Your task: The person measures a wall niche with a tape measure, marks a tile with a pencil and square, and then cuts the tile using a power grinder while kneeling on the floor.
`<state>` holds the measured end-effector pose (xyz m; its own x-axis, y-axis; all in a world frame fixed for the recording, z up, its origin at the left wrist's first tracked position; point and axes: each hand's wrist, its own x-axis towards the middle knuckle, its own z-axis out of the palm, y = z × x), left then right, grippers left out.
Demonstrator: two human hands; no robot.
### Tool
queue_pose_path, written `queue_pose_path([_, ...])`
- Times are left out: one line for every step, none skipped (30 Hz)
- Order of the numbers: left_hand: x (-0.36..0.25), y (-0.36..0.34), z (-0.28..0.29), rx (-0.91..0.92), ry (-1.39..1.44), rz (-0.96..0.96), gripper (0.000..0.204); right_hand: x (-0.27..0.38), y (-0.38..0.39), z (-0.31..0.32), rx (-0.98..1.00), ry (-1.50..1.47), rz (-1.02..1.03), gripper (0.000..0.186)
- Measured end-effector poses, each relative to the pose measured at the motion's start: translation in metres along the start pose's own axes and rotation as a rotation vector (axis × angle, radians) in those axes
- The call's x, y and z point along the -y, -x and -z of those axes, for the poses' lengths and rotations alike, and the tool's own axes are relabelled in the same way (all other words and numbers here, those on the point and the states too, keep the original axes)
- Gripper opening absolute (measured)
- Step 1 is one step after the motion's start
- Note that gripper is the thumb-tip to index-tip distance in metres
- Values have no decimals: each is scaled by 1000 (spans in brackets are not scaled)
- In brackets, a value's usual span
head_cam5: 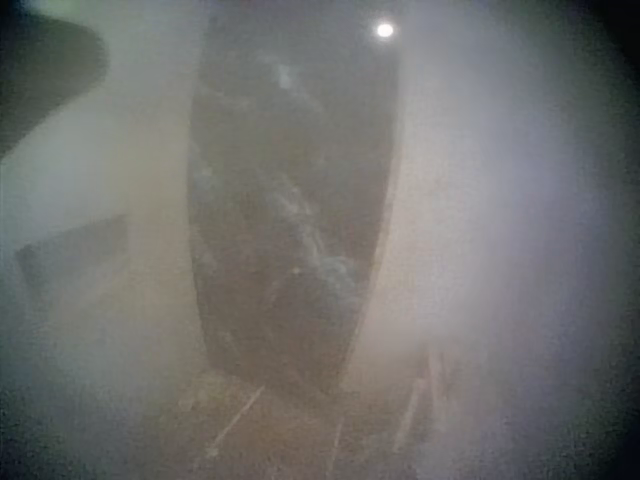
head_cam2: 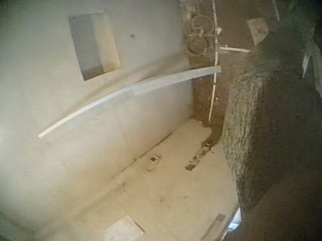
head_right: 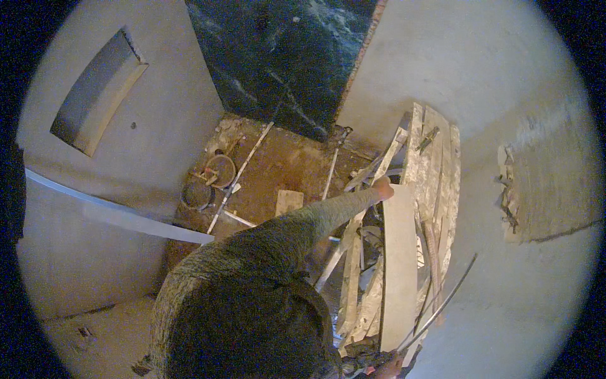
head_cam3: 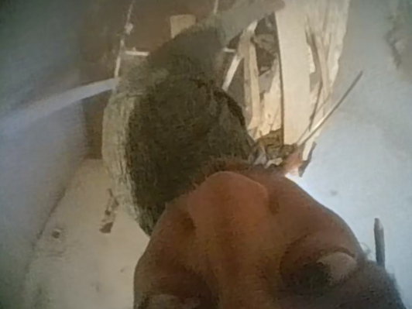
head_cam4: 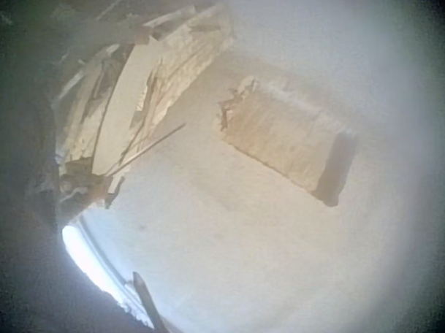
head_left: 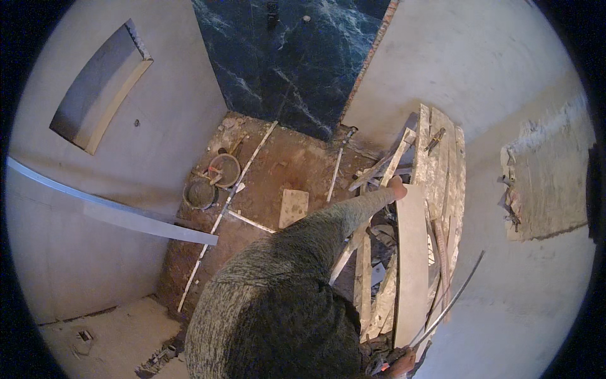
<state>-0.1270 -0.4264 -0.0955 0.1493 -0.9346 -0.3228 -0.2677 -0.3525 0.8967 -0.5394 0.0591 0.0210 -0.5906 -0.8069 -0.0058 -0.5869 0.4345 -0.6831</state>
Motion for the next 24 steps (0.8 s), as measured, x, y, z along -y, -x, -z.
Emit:
queue_pose_path([-1,4,10,-36,5,31,41,-2,-7,-5,44,-22,-8,29])
queue_pose_path([-4,9,13,-122,77,124,40,-3,-12,-6,81,-41,-19,33])
queue_pose_path([-11,18,9,-184,141,218,40,-8,-13,-2,145,-84,-89,37])
queue_pose_path([-21,27,2,-247,204,300,39,-16,-12,2,219,-150,-190,41])
queue_pose_path([-31,39,-6,-262,259,331,37,-25,-9,9,296,-217,-310,45])
queue_pose_path([-28,49,-8,-270,334,327,35,-30,-10,15,360,-253,-357,49])
queue_pose_path([-23,51,-10,-269,428,304,33,-23,-12,15,390,-267,-360,53])
queue_pose_path([-15,54,-12,-265,517,276,31,-17,-10,9,271,-235,-191,35])
queue_pose_path([-6,62,-5,-260,600,237,29,5,-3,-5,164,-195,-37,21])
queue_pose_path([9,67,-12,-224,698,201,27,29,3,-8,65,-69,-21,18])
queue_pose_path([8,77,-27,-155,792,163,25,52,14,-5,-64,57,-30,18])
queue_pose_path([10,85,-38,-97,856,143,23,2,0,-2,-49,-23,-19,17])
queue_pose_path([1,103,-45,-33,908,131,21,0,7,-5,-94,-64,-101,17])
queue_pose_path([12,106,-43,-7,976,115,20,18,8,-10,-105,-159,-119,18])
queue_pose_path([11,113,-52,52,982,122,19,-4,2,-1,-86,13,-70,19])
queue_pose_path([17,114,-39,58,978,115,18,56,14,-9,-41,-169,-100,22])
queue_pose_path([17,118,-40,97,977,120,17,57,13,-9,-134,-54,-63,25])
queue_pose_path([27,112,-38,150,948,107,18,68,15,-10,-133,-46,-73,25])
queue_pose_path([38,106,-37,206,916,93,19,57,10,-11,-148,-4,-71,24])
queue_pose_path([37,105,-42,182,944,120,20,43,7,-14,-172,-11,-61,24])
queue_pose_path([36,106,-45,148,972,147,21,37,6,-16,-188,-18,-46,24])
queue_pose_path([35,108,-47,109,1002,173,23,32,8,-15,-203,-18,-40,24])
queue_pose_path([35,110,-49,119,974,188,25,28,9,-15,-217,-18,-30,24])
queue_pose_path([34,113,-48,126,947,202,27,30,12,-16,-227,-19,-19,24])
